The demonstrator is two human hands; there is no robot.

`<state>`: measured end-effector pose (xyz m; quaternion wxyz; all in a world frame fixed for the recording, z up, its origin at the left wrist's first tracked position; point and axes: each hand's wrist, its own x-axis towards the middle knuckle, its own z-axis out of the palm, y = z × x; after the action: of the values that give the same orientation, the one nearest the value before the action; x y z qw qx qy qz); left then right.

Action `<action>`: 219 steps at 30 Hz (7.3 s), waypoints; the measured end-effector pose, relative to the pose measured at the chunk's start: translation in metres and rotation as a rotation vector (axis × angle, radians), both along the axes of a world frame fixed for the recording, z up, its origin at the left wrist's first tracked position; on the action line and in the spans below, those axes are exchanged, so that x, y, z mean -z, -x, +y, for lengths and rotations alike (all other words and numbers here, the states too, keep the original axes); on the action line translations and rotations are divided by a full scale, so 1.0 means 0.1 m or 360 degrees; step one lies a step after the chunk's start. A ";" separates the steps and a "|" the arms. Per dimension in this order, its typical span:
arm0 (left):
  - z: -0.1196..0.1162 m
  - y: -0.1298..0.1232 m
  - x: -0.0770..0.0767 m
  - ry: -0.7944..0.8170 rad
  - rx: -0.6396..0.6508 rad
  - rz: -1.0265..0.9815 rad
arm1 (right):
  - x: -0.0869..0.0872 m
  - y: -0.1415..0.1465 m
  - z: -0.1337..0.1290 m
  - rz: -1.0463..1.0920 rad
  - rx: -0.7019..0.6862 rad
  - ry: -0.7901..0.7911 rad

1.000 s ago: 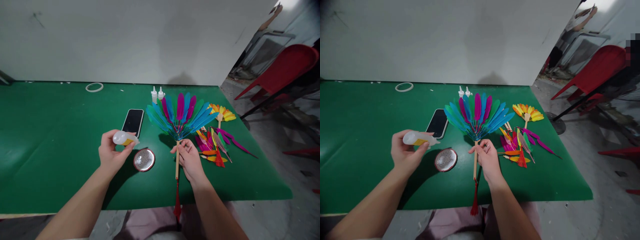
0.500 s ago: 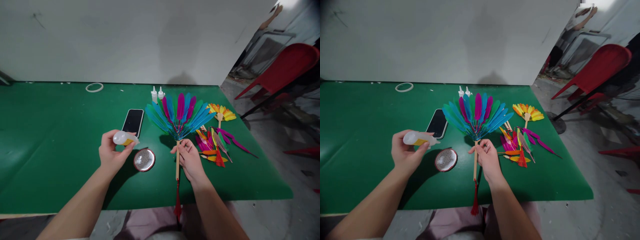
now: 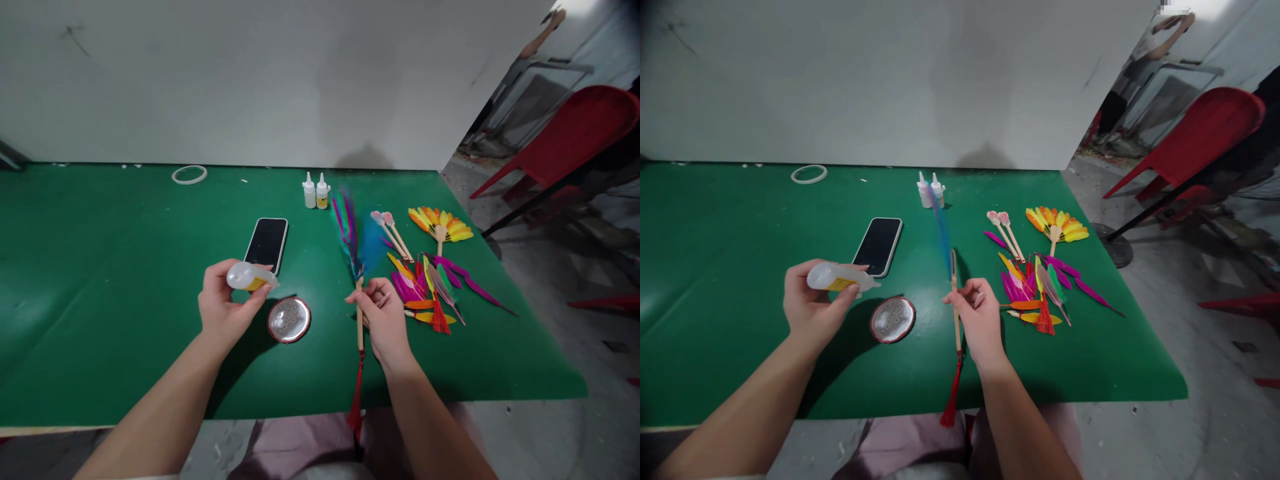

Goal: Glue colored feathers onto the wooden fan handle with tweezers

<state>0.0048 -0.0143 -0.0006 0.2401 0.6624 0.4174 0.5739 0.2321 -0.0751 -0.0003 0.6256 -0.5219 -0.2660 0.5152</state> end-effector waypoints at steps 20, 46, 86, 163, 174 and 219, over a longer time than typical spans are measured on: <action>-0.01 -0.03 -0.03 0.0004 -0.0017 0.0033 | 0.11 0.04 -0.05 -0.1680 -0.0413 0.0401; -0.01 -0.01 -0.01 0.0005 -0.0025 0.0045 | 0.04 -0.01 -0.11 -0.2139 -0.0935 0.0163; 0.18 -0.09 -0.16 0.1092 0.0348 -0.1170 | 0.12 0.00 -0.09 -0.2047 -0.0826 0.0216; -0.18 -1.15 -0.29 0.0920 0.0283 -0.0445 | -0.15 -0.08 -0.11 -0.0128 -0.0322 -0.0171; -0.17 -1.16 -0.24 0.0895 0.0290 -0.0494 | -0.16 -0.07 -0.11 -0.0157 -0.0334 -0.0140; -0.21 -1.23 -0.27 0.1178 0.0410 -0.0900 | -0.17 -0.04 -0.11 -0.0244 -0.0281 -0.0072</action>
<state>0.1277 -0.0356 0.0262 0.6329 0.3969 0.4265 0.5099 0.2357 -0.0859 0.0165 0.5673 -0.5202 -0.3694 0.5207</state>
